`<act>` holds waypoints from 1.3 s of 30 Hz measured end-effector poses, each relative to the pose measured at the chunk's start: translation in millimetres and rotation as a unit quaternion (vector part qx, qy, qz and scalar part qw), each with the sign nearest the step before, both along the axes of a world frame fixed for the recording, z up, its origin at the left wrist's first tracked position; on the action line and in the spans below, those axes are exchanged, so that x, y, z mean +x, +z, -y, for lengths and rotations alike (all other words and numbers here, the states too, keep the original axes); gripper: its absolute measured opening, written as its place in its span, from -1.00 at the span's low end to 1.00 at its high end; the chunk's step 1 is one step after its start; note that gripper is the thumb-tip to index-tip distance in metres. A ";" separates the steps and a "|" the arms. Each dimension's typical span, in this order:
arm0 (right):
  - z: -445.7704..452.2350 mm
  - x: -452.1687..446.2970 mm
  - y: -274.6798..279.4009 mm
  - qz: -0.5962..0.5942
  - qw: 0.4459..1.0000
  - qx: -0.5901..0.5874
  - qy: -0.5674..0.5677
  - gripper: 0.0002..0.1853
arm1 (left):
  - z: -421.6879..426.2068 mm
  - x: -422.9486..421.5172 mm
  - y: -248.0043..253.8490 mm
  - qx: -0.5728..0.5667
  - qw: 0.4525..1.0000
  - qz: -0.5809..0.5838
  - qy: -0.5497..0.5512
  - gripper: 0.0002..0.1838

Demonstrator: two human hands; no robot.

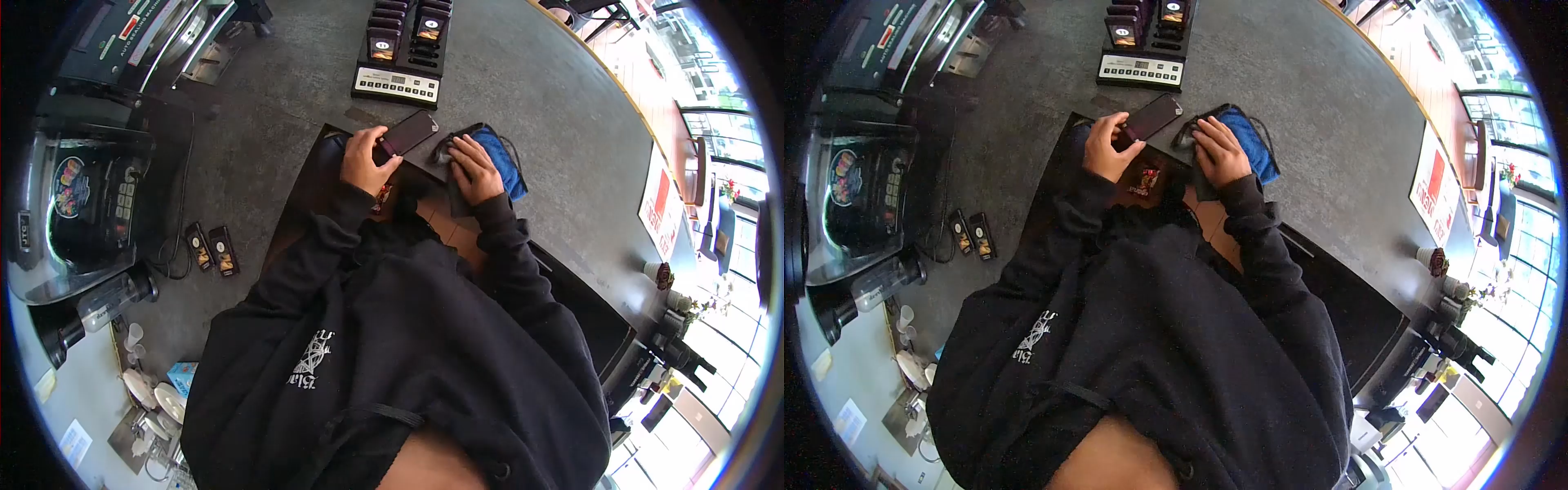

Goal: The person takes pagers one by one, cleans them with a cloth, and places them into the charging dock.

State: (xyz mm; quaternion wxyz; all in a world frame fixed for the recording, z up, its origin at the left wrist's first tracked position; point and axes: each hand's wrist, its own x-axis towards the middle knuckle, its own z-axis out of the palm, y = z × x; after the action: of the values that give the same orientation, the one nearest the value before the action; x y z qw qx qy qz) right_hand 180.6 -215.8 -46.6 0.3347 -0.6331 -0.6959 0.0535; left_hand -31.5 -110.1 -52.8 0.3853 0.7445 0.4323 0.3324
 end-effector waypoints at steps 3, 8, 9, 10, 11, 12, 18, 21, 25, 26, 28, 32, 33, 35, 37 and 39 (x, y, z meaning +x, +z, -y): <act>-3.3 -4.6 8.3 -0.027 0.998 -0.043 -0.044 -0.72 | -1.8 -1.8 0.3 0.148 0.988 -0.051 -0.008 -0.40; -16.4 -20.6 29.5 -0.039 0.994 -0.003 -0.103 -0.73 | 0.0 13.4 6.9 0.195 0.974 -0.115 -0.017 -0.50; -18.0 -22.9 30.9 -0.035 0.992 0.016 -0.122 -0.74 | -0.2 15.4 5.5 0.195 0.974 -0.115 -0.017 -0.50; -18.9 -24.7 31.2 -0.035 0.992 0.017 -0.122 -0.74 | -0.5 17.3 4.3 0.198 0.971 -0.135 -0.025 -0.52; -19.6 -26.1 31.6 -0.068 0.989 0.011 -0.132 -0.75 | -1.0 19.0 3.1 0.200 0.967 -0.155 -0.032 -0.54; -20.8 -28.2 33.6 -0.101 0.985 0.006 -0.141 -0.76 | -2.3 19.8 1.7 0.201 0.967 -0.155 -0.032 -0.54; -27.3 -34.1 35.8 -0.321 0.925 -0.086 -0.183 -0.70 | -6.4 15.2 10.6 0.152 0.986 -0.066 -0.033 -0.61; -37.4 -29.4 28.6 -0.506 0.843 -0.126 -0.133 -0.63 | -8.9 10.0 24.6 -0.161 0.973 0.124 -0.110 -0.66; -42.2 -29.4 45.2 -0.574 0.799 -0.163 -0.073 -0.62 | -10.7 15.0 27.4 -0.436 0.818 0.357 -0.119 -0.68; -43.7 -27.8 45.4 -0.561 0.809 -0.164 -0.058 -0.64 | -10.9 16.7 29.9 -0.437 0.809 0.374 -0.121 -0.68; -46.9 -23.9 49.3 -0.548 0.819 -0.165 -0.042 -0.66 | -12.6 21.9 30.3 -0.436 0.801 0.392 -0.124 -0.68; -58.4 -13.8 55.9 -0.506 0.848 -0.146 -0.057 -0.74 | -23.1 35.2 46.7 -0.152 0.959 0.220 -0.095 -0.69; -63.0 -9.4 55.0 -0.466 0.871 -0.136 -0.070 -0.77 | -25.6 40.0 53.3 -0.054 0.983 0.156 -0.079 -0.69; -77.7 1.2 49.9 -0.482 0.868 -0.108 -0.059 -0.76 | -37.7 52.9 57.3 -0.043 0.982 0.169 -0.077 -0.69; -96.0 11.2 51.7 -0.345 0.933 0.017 -0.098 -0.78 | -46.9 66.4 73.0 0.132 0.977 0.160 -0.050 -0.69; -117.9 20.8 59.1 -0.304 0.946 0.063 -0.095 -0.78 | -56.7 78.8 79.5 0.136 0.974 0.170 -0.056 -0.64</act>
State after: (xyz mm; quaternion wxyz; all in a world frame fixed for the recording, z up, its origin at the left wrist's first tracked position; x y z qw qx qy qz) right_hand 201.4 -98.0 12.5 0.5728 -0.6277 -0.4998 0.1676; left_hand 47.4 -53.5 26.7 0.3662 0.7457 0.2686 0.4875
